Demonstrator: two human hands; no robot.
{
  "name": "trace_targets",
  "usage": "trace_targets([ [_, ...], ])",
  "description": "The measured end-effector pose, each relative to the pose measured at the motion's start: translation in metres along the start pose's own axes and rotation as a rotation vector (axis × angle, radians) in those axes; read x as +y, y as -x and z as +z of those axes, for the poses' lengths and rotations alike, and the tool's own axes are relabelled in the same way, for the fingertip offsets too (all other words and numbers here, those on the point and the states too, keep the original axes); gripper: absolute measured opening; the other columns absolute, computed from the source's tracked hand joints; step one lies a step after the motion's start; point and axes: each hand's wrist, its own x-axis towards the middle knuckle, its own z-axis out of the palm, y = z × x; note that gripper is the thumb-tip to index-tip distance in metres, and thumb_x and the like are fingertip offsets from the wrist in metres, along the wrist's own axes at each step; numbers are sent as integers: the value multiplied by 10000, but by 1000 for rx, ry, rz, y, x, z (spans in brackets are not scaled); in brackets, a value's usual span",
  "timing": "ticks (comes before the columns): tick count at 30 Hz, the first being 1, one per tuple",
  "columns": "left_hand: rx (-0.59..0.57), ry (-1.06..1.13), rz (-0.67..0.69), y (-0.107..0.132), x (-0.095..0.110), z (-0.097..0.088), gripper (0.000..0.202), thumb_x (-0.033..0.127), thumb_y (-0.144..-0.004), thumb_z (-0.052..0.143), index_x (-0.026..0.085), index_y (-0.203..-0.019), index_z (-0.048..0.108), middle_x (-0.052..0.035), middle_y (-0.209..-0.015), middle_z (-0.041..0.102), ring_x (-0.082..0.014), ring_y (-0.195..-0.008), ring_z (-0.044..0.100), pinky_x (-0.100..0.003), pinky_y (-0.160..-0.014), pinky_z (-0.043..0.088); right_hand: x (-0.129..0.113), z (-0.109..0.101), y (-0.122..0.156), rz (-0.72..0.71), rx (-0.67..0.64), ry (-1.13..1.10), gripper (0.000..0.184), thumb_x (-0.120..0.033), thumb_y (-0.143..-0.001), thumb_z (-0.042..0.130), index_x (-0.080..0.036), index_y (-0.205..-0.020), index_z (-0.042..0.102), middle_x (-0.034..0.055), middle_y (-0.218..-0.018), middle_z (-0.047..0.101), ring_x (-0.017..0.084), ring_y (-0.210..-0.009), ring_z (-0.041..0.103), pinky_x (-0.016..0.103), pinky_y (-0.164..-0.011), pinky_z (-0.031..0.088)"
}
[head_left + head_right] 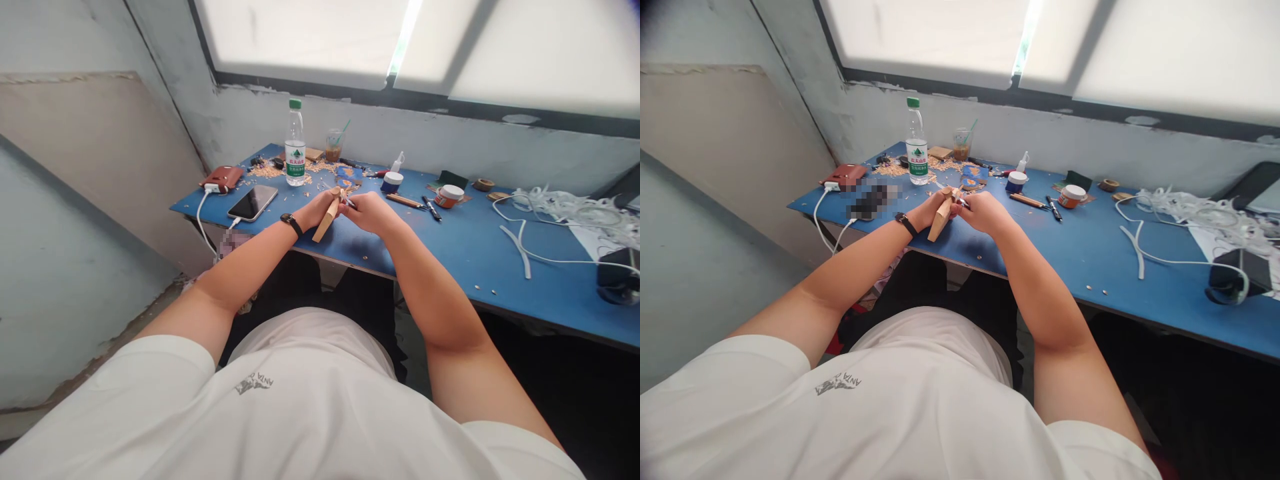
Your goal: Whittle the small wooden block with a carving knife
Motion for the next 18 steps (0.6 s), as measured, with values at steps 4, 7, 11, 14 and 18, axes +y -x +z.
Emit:
trace_targets([
  [4, -47, -121, 83, -2, -3, -8, 465, 575, -960, 870, 272, -732, 601, -2, -630, 535, -155, -588, 432, -351, -604, 344, 6, 3, -1, 60, 30, -22, 534, -581, -1251, 665, -226, -876, 800, 80, -811, 746, 231, -784, 569, 388, -752, 373],
  [7, -81, -157, 138, -1, -1, -8, 526, 651, -902, 921, 272, -717, 606, -4, -636, 548, -155, -584, 435, -354, -606, 351, 8, 6, -3, 95, 54, 1, 570, -626, -1244, 649, -224, -873, 811, 91, -787, 743, 244, -782, 588, 393, -730, 362],
  [11, -64, -115, 120, 1, 4, -2, 569, 719, -961, 862, 270, -722, 606, -22, -622, 569, -170, -588, 481, -357, -605, 380, 6, 8, -5, 122, 71, 51, 614, -644, -1263, 597, -218, -900, 849, 127, -792, 778, 279, -808, 660, 398, -727, 378],
  [14, -19, -62, 70, 4, 8, 1, 595, 747, -1065, 754, 263, -746, 623, -30, -625, 565, -169, -576, 491, -366, -606, 390, 2, 8, -5, 162, 49, 76, 656, -657, -1297, 565, -192, -948, 868, 157, -821, 792, 300, -843, 705, 403, -742, 397],
  [18, -12, -22, 56, 6, 8, 1, 611, 761, -1124, 712, 259, -781, 649, -33, -618, 565, -174, -565, 507, -366, -592, 398, -2, 6, -5, 218, 12, 100, 782, -774, -1324, 502, -165, -1005, 874, 199, -895, 814, 321, -915, 744, 409, -755, 415],
])
